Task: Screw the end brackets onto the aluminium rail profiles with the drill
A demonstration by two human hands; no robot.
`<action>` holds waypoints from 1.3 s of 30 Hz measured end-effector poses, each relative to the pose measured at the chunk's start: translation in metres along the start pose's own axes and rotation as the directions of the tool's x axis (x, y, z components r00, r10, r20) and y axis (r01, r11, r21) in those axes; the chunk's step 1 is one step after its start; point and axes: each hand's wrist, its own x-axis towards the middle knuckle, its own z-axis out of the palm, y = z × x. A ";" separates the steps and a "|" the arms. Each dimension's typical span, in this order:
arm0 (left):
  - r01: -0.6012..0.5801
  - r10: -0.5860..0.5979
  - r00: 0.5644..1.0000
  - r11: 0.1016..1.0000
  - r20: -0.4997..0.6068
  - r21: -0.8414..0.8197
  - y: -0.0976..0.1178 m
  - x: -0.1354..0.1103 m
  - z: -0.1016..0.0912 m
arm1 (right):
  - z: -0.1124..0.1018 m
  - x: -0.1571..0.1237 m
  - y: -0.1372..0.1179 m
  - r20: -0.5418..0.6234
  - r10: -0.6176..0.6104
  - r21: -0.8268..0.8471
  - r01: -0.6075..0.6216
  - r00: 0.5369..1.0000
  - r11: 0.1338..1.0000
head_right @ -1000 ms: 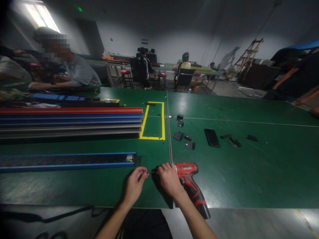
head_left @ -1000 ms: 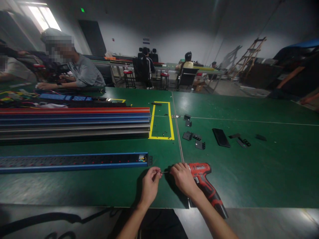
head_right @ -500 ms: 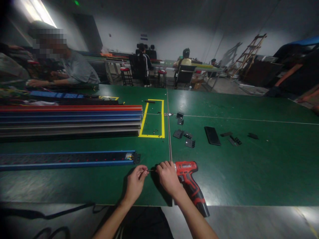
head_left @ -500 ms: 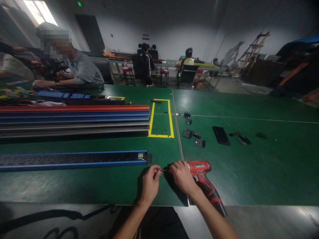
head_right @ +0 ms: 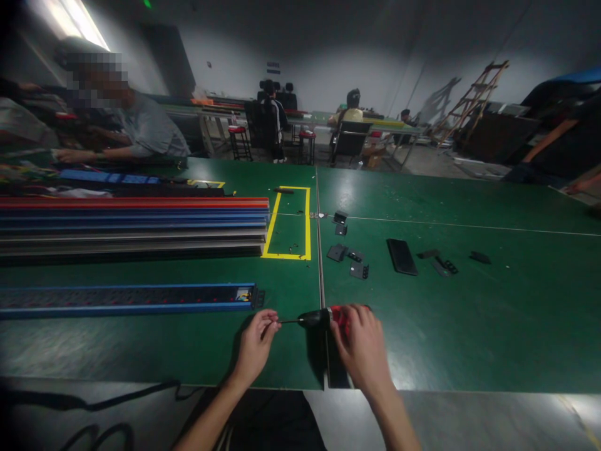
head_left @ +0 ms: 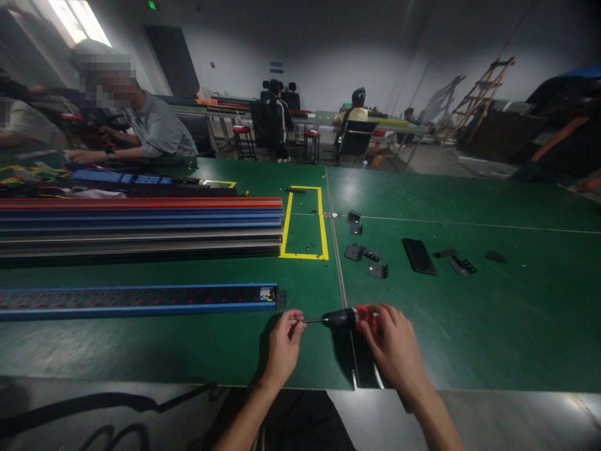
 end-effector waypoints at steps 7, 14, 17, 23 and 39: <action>-0.017 0.016 1.000 0.998 0.021 0.054 -0.003 -0.001 -0.002 | -0.007 -0.053 0.065 0.259 0.466 0.048 -0.493 0.846 0.869; -0.075 0.071 0.997 0.987 0.036 0.140 -0.003 0.001 -0.002 | 0.008 -0.053 0.054 0.295 0.311 0.035 -0.335 0.903 0.942; -0.083 0.077 0.996 0.982 0.045 0.170 0.001 0.001 -0.002 | 0.010 -0.050 0.057 0.283 0.279 0.034 -0.301 0.918 0.953; -0.143 0.138 0.990 0.970 0.039 0.197 0.008 -0.002 -0.003 | 0.007 -0.048 0.056 0.336 0.301 0.021 -0.327 0.892 0.945; -0.276 0.292 0.956 0.880 0.019 0.387 0.014 -0.037 -0.037 | -0.001 -0.054 0.038 0.497 0.429 0.140 -0.557 0.754 0.818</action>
